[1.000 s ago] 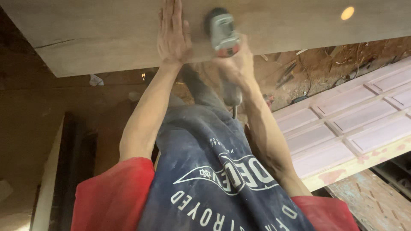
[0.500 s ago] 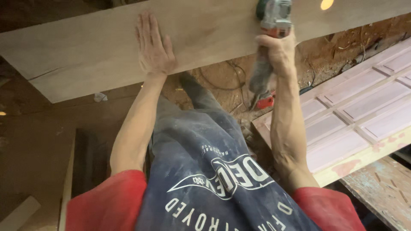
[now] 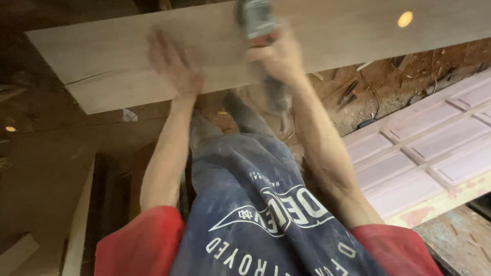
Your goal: The person uses an angle grinder with a sanding disc to smooth the surface of a long wooden plank. They move the tool back and forth along the plank's length while holding it steady with their other hand.
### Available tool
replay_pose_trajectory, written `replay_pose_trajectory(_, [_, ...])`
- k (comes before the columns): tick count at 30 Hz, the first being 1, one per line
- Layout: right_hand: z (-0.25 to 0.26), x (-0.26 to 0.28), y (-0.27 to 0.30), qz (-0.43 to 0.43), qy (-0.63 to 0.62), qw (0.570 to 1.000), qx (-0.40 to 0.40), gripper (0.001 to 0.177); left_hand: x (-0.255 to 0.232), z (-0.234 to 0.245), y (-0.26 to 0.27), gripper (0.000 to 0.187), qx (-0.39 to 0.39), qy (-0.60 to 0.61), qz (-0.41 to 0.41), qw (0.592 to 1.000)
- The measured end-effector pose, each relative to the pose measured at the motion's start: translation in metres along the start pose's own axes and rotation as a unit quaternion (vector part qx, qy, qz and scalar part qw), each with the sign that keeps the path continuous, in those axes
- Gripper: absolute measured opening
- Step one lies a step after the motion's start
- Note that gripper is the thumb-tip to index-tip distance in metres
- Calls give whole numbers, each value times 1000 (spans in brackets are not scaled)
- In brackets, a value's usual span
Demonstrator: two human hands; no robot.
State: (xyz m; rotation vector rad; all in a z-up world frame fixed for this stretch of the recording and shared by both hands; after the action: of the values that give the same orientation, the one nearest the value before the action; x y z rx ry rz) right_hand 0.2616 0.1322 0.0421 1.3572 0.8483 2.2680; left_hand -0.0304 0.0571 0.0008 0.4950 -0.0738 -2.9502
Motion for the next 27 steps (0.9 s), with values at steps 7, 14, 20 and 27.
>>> replay_pose_trajectory(7, [80,-22,-25,-4,-175,984,-39,43,67,11,23,66,-77,-33,42,996])
replay_pose_trajectory(14, [-82,63,-2,31,19,999,6,45,62,39,35,58,-252,235,-7,939])
replay_pose_trajectory(20, [-186,143,31,39,175,983,28,88,68,41,44,61,-241,393,4,887])
replay_pose_trajectory(27, [-143,139,34,-26,130,991,32,84,52,38,25,78,-102,170,-6,980])
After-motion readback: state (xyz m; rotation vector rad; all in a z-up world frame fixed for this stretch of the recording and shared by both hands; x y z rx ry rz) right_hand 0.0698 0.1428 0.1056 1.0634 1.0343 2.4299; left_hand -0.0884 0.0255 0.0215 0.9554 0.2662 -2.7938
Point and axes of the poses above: each hand's wrist, its own y-axis away from the middle knuckle, its own z-axis out of the back of the hand, x = y × z, the point moved 7 cm from there along -y, towards the middle knuckle, and after that the axes turned 7 degrees about -z, right-handed, at the moved point
